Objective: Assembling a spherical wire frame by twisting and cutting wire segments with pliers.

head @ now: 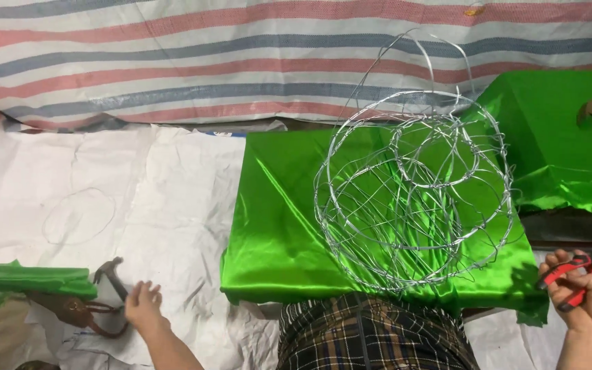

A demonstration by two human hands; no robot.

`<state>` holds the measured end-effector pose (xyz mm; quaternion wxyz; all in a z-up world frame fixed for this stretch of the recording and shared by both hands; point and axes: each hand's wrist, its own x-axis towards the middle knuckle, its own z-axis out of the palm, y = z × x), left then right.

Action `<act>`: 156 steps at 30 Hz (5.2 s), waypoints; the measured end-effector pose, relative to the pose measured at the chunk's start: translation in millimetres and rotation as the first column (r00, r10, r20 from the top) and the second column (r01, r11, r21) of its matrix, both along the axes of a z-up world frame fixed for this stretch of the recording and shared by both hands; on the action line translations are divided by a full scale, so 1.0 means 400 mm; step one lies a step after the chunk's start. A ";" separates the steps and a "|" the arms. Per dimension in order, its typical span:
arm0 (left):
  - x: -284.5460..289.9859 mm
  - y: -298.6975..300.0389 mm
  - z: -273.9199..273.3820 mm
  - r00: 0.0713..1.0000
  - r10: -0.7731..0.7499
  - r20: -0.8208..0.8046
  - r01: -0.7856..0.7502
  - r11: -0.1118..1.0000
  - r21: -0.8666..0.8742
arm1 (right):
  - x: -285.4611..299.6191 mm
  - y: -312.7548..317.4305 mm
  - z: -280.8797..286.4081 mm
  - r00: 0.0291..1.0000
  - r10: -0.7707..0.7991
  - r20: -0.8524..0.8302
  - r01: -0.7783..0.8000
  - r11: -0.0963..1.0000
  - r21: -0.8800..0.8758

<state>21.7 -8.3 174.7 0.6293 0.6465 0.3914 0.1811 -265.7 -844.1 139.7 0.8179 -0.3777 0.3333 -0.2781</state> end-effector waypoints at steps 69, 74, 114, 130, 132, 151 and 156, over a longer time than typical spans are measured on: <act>0.514 -0.789 0.364 0.369 -0.888 -0.274 0.767 0.124 0.629 | 0.545 0.508 0.813 0.951 -0.308 0.033 -0.297 -0.938 -0.177; 0.327 -0.825 0.497 0.340 -0.869 0.359 0.377 0.476 0.794 | 0.572 0.517 0.813 0.973 -0.229 0.029 -0.220 -0.956 -0.195; -0.045 -0.983 0.569 0.242 -0.953 -0.180 0.209 -0.130 0.969 | 0.726 0.511 1.019 0.127 -0.530 -0.838 -0.728 -0.624 0.284; -0.055 -0.986 0.562 0.237 -0.957 -0.169 0.203 -0.121 0.972 | 0.618 0.509 0.975 0.945 -0.286 -0.159 -0.245 -0.940 0.236; -0.057 -0.985 0.552 0.243 -0.958 -0.156 0.196 -0.109 0.975 | 0.617 0.511 0.980 0.978 -0.196 -0.066 -0.172 -0.948 0.269; -0.053 -0.989 0.545 0.255 -0.953 -0.166 0.177 -0.123 0.976 | 0.650 0.479 0.950 0.771 -0.412 -0.486 -0.368 -0.911 0.187; -0.052 -0.991 0.531 0.250 -0.942 -0.225 0.193 -0.179 0.965 | 0.683 0.458 0.952 0.501 -0.567 -0.654 -0.508 -0.804 0.308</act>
